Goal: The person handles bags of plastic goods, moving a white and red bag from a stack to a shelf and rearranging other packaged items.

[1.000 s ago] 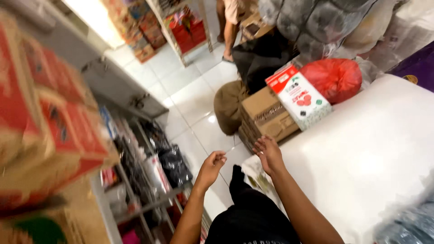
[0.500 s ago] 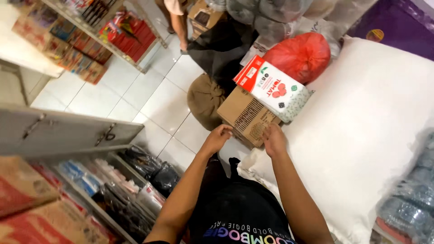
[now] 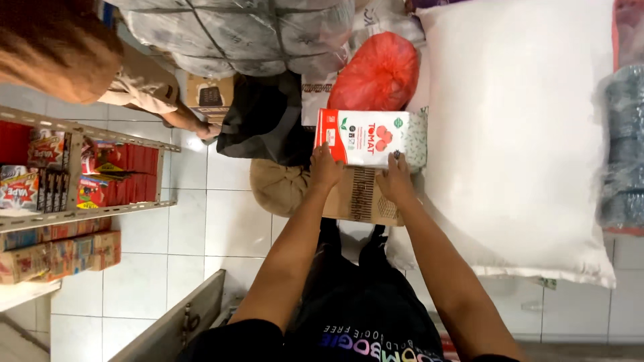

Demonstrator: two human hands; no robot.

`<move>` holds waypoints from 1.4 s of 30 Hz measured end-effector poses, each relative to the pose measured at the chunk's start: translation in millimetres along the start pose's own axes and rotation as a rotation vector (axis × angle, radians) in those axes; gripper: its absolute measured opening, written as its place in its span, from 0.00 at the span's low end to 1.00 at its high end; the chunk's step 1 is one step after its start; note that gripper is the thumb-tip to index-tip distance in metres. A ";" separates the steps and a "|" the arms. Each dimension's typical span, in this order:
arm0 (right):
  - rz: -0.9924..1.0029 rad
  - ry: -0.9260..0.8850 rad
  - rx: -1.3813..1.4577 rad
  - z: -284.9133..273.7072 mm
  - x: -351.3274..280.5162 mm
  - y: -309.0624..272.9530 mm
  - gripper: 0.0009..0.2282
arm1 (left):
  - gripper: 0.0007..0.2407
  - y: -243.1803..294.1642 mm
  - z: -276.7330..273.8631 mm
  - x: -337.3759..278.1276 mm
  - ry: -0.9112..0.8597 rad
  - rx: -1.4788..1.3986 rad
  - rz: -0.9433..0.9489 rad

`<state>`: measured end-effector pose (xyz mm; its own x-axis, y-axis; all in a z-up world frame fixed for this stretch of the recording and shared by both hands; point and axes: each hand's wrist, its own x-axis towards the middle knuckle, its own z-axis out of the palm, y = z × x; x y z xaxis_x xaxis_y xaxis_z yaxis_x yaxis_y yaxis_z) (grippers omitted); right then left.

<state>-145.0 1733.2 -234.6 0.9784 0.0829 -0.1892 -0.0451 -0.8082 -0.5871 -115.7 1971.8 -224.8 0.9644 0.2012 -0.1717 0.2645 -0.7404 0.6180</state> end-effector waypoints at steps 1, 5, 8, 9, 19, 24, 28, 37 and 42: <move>0.030 -0.026 -0.067 6.8 -9.4 -0.4 0.32 | 0.31 1.9 1.0 3.0 -0.056 0.008 -0.031; 0.123 -0.164 -0.235 8.5 -0.7 -15.8 0.32 | 0.38 7.1 7.2 12.5 -0.060 -0.005 -0.164; 0.172 -0.246 -0.268 -0.7 -19.4 -41.3 0.34 | 0.37 9.7 10.8 12.8 -0.023 -0.234 -0.183; 0.170 -0.248 -0.281 -6.9 -16.4 -43.9 0.33 | 0.36 4.8 12.6 11.8 -0.003 -0.387 -0.169; 0.127 0.003 0.117 5.9 -22.9 -15.9 0.29 | 0.29 68.0 -43.6 -5.1 -0.134 -1.411 -0.263; 0.200 0.401 0.380 23.9 -54.7 -21.2 0.27 | 0.31 150.8 -121.3 -76.9 -0.409 -1.287 -0.041; 0.033 0.343 0.971 1.8 -76.6 -21.5 0.14 | 0.31 191.4 -150.7 -134.0 -0.687 -1.202 0.173; 0.279 0.331 2.119 -161.0 -191.6 -41.2 0.13 | 0.33 275.1 -151.9 -233.5 -1.079 -1.170 0.518; 0.181 0.855 1.968 -253.1 -296.5 -4.8 0.26 | 0.33 325.9 -101.5 -300.9 -1.325 -1.130 0.490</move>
<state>-383.8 1564.9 23.5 0.7431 -0.5733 -0.3450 0.3309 0.7631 -0.5552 -319.4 1735.1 106.1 0.4554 -0.8863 0.0846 0.4066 0.2916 0.8658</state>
